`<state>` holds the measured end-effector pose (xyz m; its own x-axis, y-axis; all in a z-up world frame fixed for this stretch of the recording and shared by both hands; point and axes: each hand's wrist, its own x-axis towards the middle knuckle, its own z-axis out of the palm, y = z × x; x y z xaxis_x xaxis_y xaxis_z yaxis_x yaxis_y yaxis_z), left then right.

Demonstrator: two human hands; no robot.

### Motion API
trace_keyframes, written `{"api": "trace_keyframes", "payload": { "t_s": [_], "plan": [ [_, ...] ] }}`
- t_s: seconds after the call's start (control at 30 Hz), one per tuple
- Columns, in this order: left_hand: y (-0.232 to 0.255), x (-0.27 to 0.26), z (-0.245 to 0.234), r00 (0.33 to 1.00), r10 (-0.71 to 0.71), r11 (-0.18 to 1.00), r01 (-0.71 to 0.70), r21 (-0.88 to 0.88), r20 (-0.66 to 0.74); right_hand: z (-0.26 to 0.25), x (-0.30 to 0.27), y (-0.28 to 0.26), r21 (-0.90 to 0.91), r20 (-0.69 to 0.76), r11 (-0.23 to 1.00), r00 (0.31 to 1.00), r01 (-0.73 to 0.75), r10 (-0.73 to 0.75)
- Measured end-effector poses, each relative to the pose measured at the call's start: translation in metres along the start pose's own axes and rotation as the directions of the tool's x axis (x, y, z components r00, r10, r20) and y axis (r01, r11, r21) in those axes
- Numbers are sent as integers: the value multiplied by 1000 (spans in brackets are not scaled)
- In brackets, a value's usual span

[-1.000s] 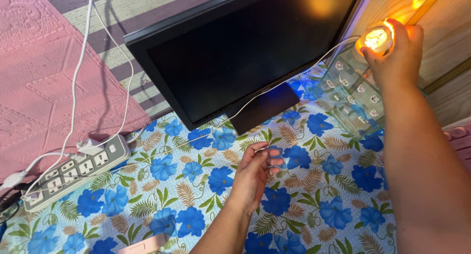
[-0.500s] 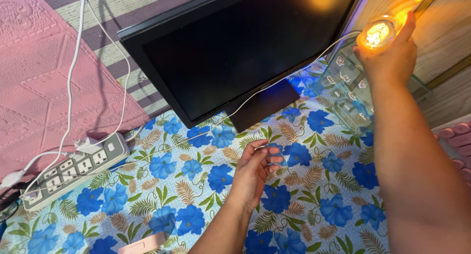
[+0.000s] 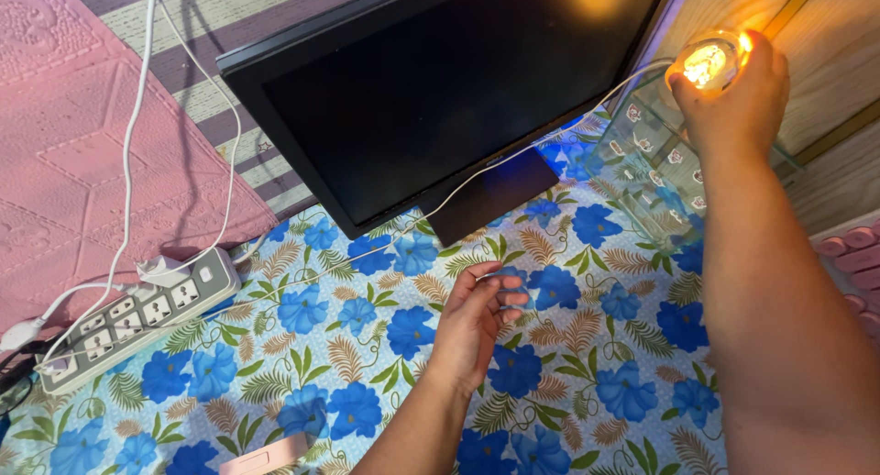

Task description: The person cleans a small glass container with a cloth, wipes several small items, and places a small decorative plant on a shelf.

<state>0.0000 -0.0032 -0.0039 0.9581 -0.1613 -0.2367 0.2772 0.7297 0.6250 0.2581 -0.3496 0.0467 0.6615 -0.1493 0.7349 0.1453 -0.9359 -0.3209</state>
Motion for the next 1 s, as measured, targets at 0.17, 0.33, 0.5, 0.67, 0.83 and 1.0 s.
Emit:
{"api": "trace_keyframes", "payload": {
  "t_s": [0.17, 0.33, 0.5, 0.67, 0.83, 1.0],
  "plan": [
    [-2, 0, 2, 1000, -7, 1000, 7, 3, -4, -1, -4, -1, 31, -16, 1000, 1000, 4, -3],
    [-1, -1, 3, 1000, -2, 1000, 2, -5, -5, 2, -5, -6, 10, -58, 1000, 998, -25, 26],
    [0, -3, 5, 1000, -9, 1000, 9, 8, -16, -3, -4, -13, 13, -12, 996, 996, -90, 90],
    [1, -3, 4, 1000, -2, 1000, 2, 7, -6, -33, -4, -28, -7, -37, 998, 997, 69, -69],
    [-1, -6, 0, 1000, 2, 1000, -2, -3, -13, -89, -69, -13, 316, -161, 949, 985, -2, 56],
    [-14, -12, -6, 999, -25, 1000, 25, -8, -24, -81, -200, -15, 492, -152, 800, 871, -343, 467]
  ]
}}
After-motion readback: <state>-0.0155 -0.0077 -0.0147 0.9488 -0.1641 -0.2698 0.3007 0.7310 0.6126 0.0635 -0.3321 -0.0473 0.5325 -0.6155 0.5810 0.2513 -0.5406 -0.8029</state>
